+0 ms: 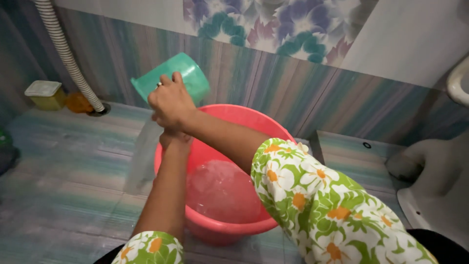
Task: The person rinses a cloth in a bucket of water, empties the bucket, and then refills it from a faucet to wash their hands.
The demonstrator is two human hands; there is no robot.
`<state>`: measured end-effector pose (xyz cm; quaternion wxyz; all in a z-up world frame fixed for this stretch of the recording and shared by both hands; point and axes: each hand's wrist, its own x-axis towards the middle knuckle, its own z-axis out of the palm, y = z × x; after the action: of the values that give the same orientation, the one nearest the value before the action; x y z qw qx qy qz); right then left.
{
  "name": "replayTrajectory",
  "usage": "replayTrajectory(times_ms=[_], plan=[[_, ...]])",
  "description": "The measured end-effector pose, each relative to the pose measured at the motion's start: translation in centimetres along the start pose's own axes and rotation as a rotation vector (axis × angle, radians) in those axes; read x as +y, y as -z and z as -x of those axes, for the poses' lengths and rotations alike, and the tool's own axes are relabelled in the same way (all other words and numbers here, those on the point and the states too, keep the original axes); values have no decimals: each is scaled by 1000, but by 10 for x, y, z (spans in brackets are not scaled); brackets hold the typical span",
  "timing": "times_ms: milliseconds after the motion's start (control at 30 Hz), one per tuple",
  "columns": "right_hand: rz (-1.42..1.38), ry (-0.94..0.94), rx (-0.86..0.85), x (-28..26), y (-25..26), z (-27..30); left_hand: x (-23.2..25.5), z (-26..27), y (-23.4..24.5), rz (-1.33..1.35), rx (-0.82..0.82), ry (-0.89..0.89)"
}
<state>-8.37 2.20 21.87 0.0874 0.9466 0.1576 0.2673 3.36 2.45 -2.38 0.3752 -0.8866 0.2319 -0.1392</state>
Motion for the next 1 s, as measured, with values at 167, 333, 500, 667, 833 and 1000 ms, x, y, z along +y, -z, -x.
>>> replayTrajectory(times_ms=[167, 333, 500, 667, 833, 1000], plan=[[20, 14, 12, 8, 5, 17, -24, 26, 29, 1063, -331, 277], [-102, -293, 98, 34, 23, 54, -91, 120, 123, 1663, -134, 789], [-360, -821, 104, 55, 29, 117, -94, 124, 114, 1084, 451, 598], [-449, -1102, -134, 42, -20, 183, -92, 88, 61, 1290, -19, 352], [-660, -1246, -355, 6, -68, 206, -102, 75, 30, 1363, -161, 352], [-762, -1116, -478, -10, -102, 211, -107, 72, 24, 1628, -348, 293]])
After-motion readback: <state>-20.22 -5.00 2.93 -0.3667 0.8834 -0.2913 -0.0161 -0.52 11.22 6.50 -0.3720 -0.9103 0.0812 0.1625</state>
